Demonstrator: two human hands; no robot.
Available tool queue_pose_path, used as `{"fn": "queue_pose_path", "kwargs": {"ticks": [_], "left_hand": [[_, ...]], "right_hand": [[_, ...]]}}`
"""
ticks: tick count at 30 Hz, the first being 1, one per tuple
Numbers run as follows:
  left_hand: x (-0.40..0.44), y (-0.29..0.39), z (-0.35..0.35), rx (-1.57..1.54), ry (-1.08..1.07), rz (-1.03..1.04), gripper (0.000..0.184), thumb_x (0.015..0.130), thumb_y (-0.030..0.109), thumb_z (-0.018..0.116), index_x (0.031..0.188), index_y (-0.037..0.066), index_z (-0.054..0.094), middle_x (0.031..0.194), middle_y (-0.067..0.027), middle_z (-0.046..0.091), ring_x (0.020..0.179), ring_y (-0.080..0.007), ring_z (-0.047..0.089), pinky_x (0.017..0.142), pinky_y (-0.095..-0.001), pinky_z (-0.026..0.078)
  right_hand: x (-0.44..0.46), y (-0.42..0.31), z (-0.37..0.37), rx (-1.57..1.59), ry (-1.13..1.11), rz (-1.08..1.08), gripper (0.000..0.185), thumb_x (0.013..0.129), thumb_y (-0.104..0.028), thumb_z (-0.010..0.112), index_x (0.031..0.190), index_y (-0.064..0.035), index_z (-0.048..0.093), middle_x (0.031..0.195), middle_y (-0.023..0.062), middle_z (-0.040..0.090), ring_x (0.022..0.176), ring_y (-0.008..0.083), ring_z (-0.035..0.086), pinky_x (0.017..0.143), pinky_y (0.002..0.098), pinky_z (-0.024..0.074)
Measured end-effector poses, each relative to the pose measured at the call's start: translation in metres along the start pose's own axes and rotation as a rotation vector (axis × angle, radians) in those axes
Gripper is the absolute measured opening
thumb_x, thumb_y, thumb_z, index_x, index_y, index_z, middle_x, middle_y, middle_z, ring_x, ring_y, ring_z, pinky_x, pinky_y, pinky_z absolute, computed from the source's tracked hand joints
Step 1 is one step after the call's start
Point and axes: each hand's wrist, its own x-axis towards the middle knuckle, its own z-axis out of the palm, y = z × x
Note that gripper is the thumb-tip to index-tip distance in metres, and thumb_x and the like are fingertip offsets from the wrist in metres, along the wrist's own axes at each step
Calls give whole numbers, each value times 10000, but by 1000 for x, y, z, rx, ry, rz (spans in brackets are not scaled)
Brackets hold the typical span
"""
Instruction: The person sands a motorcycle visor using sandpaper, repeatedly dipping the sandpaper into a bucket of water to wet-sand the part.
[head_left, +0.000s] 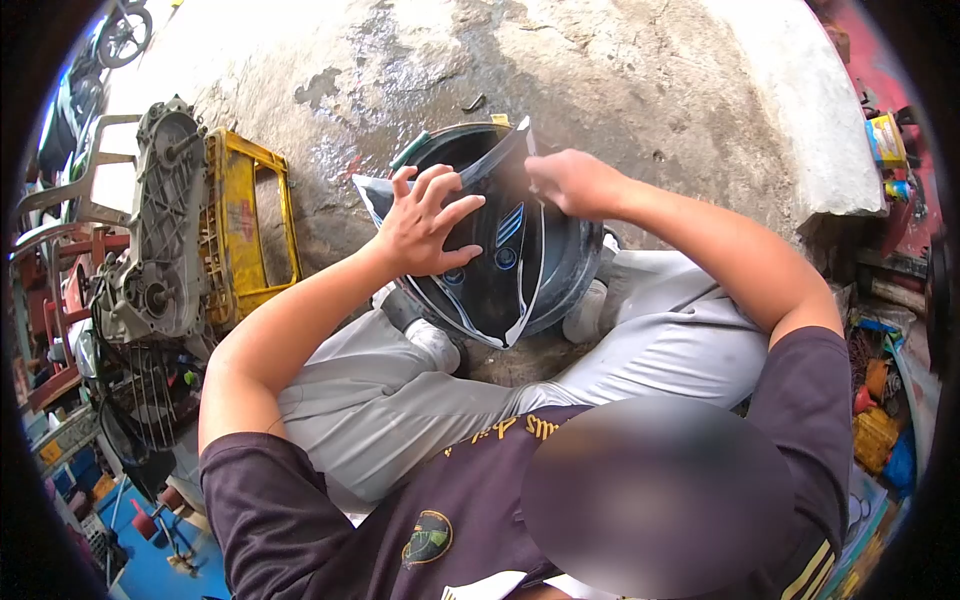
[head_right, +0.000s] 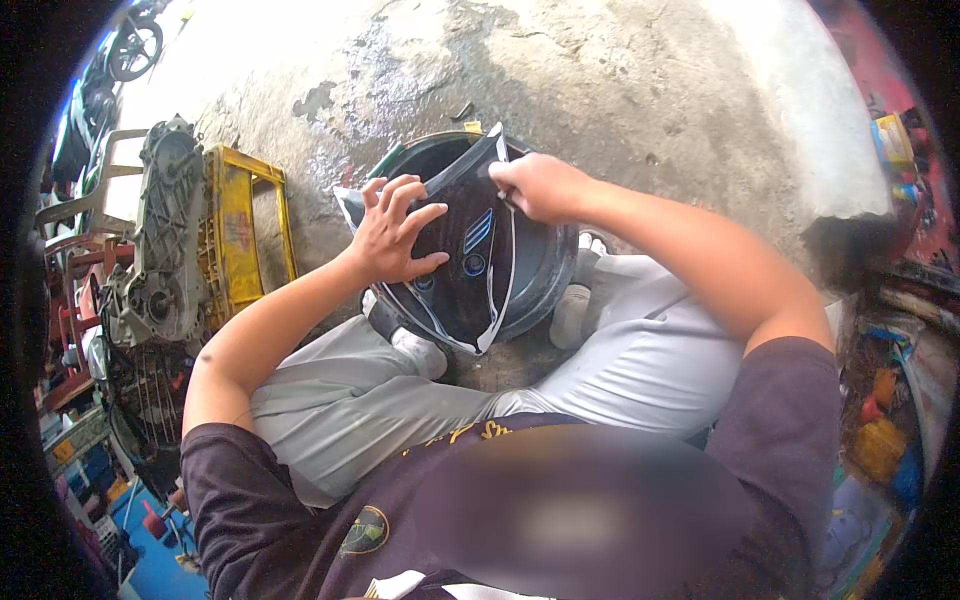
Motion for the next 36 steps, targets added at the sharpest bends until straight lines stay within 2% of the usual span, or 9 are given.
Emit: {"fn": "queue_pose_path", "kwargs": {"ticks": [3, 7, 10, 16, 20, 24, 29, 31, 36], "left_hand": [[1, -1, -1, -17, 12, -4, 784, 737, 521, 872, 1415, 248, 587, 1318, -116, 507, 1361, -334, 485, 1101, -606, 264], [1, 0, -2, -23, 10, -4, 784, 735, 518, 870, 1414, 243, 589, 1319, -119, 509, 1359, -334, 488, 1097, -602, 267], [2, 0, -1, -24, 9, -4, 782, 740, 522, 864, 1417, 242, 591, 1318, -120, 509, 1359, -333, 488, 1096, -601, 266], [0, -2, -1, -34, -3, 0, 775, 753, 527, 855, 1425, 242, 593, 1322, -124, 505, 1364, -339, 478, 1093, -609, 265], [1, -2, 0, -53, 9, 5, 779, 752, 515, 861, 1428, 240, 591, 1327, -130, 500, 1361, -352, 470, 1086, -609, 272], [1, -2, -2, -65, 11, 13, 789, 750, 502, 869, 1435, 236, 582, 1327, -133, 501, 1354, -357, 473, 1083, -604, 279], [1, -2, -2, -76, 20, 16, 765, 748, 477, 879, 1409, 222, 589, 1324, -142, 503, 1346, -362, 479, 1086, -583, 283], [2, -2, -1, -85, 34, 29, 739, 744, 474, 883, 1372, 211, 597, 1321, -141, 503, 1344, -363, 480, 1082, -577, 286], [2, -2, -3, -81, 40, 34, 677, 727, 475, 889, 1256, 173, 594, 1296, -138, 501, 1333, -365, 487, 1059, -555, 293]], "right_hand": [[3, -4, 7, -139, -41, -64, 136, 901, -49, 673, 1021, -42, 609, 902, 235, 712, 960, 460, 715, 788, 553, 548], [-25, -52, 38, -120, -321, -263, 206, 900, -34, 651, 1102, -63, 621, 954, 230, 712, 1000, 459, 724, 828, 573, 570], [-27, -60, 39, -146, -475, -185, 199, 881, -26, 641, 1077, -57, 635, 949, 229, 738, 1013, 449, 735, 854, 565, 576], [6, -7, -4, -38, -57, -9, 137, 964, -112, 670, 1043, -42, 582, 929, 232, 720, 962, 483, 692, 795, 546, 539], [1, -29, 11, -123, -313, -20, 186, 898, -52, 669, 1067, -27, 593, 899, 233, 713, 897, 440, 722, 754, 504, 551], [-11, -53, 32, -181, -459, -74, 287, 876, -9, 647, 1157, -71, 658, 1025, 236, 734, 1057, 445, 732, 891, 543, 588], [5, -20, -5, -54, -101, 61, 150, 914, -49, 650, 1064, -64, 652, 952, 239, 738, 981, 459, 722, 823, 547, 572], [8, -15, -1, -116, -58, 3, 157, 902, -28, 650, 1036, -30, 568, 913, 241, 707, 964, 491, 690, 792, 562, 528], [4, -44, 27, -100, -227, -202, 147, 919, -56, 659, 1042, -54, 579, 922, 210, 670, 960, 456, 687, 802, 566, 531]]}}
